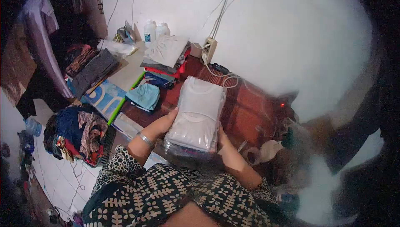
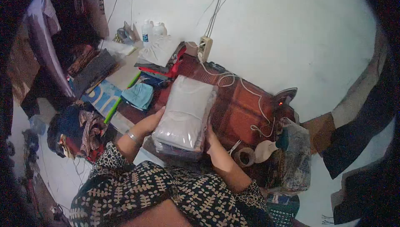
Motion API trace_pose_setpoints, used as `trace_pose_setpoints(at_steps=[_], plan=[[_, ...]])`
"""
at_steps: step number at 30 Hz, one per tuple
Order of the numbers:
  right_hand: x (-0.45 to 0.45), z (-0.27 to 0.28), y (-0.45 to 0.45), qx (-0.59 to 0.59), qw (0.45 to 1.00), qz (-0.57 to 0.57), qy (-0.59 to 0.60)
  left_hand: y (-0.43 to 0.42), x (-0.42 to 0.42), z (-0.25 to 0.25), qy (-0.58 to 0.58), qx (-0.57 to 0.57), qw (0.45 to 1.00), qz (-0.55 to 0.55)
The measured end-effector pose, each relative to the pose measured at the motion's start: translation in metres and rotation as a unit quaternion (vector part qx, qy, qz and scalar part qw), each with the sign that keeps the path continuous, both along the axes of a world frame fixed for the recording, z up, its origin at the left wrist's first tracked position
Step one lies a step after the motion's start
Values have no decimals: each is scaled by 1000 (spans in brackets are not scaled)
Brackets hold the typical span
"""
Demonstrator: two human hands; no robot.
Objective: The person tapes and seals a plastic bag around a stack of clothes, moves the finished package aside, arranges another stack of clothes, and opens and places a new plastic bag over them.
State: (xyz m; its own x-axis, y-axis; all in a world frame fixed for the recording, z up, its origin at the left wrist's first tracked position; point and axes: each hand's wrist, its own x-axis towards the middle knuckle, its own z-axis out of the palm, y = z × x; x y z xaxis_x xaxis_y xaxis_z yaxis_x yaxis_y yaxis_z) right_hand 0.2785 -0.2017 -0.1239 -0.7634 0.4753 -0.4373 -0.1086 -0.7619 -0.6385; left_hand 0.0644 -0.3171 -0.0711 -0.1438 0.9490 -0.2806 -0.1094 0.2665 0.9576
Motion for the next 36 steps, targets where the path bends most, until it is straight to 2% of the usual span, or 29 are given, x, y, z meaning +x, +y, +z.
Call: trace_pose_setpoints(at_steps=[1,3,5,7,11,13,15,16,18,19,20,23,25,26,28,29,31,33,34,36], plan=[[1,-15,7,23,998,-4,57,2,0,-6,15,11,1000,-11],[2,-34,19,42,999,4,27,-4,12,14,-26,-18,999,3],[8,-48,20,24,997,-71,17,0,15,10,-68,-50,996,21],[13,-54,22,63,985,-156,-38,13,0,-33,-252,-28,967,3],[5,-2,7,118,982,-148,0,41,-21,-86,-268,-36,962,-41],[1,17,-10,148,976,-160,4,51,-25,-118,-259,37,964,-57],[-5,30,-33,167,970,-179,-10,60,-30,-145,-157,93,977,-112],[-9,37,-44,176,966,-190,-18,63,-23,-156,-227,37,970,-72],[-23,55,-67,196,958,-209,-31,65,-17,-136,-224,48,973,6],[-31,63,-78,205,954,-218,-37,65,-29,-125,-233,54,971,8],[-38,71,-90,213,950,-226,-45,58,-38,-107,-230,56,970,-49],[-72,97,-117,236,941,-234,-57,-2,-87,6,-106,115,979,-129],[-104,112,-128,253,940,-223,-49,-27,-122,64,-50,158,983,-78],[-122,119,-132,261,941,-210,-41,-31,-141,77,-48,154,983,-82],[-163,134,-139,273,945,-178,-25,-39,-179,103,-207,152,962,-93],[-185,139,-142,277,948,-159,-12,-55,-203,123,-155,208,962,-91],[-230,147,-146,278,954,-114,11,-80,-260,129,-151,127,976,-96],[-277,151,-151,264,961,-72,27,-108,-305,132,-1,131,991,-14],[-299,150,-152,255,965,-50,31,-118,-330,124,5,128,992,-15],[-342,144,-155,218,975,-10,28,-129,-367,108,-151,118,981,40]])
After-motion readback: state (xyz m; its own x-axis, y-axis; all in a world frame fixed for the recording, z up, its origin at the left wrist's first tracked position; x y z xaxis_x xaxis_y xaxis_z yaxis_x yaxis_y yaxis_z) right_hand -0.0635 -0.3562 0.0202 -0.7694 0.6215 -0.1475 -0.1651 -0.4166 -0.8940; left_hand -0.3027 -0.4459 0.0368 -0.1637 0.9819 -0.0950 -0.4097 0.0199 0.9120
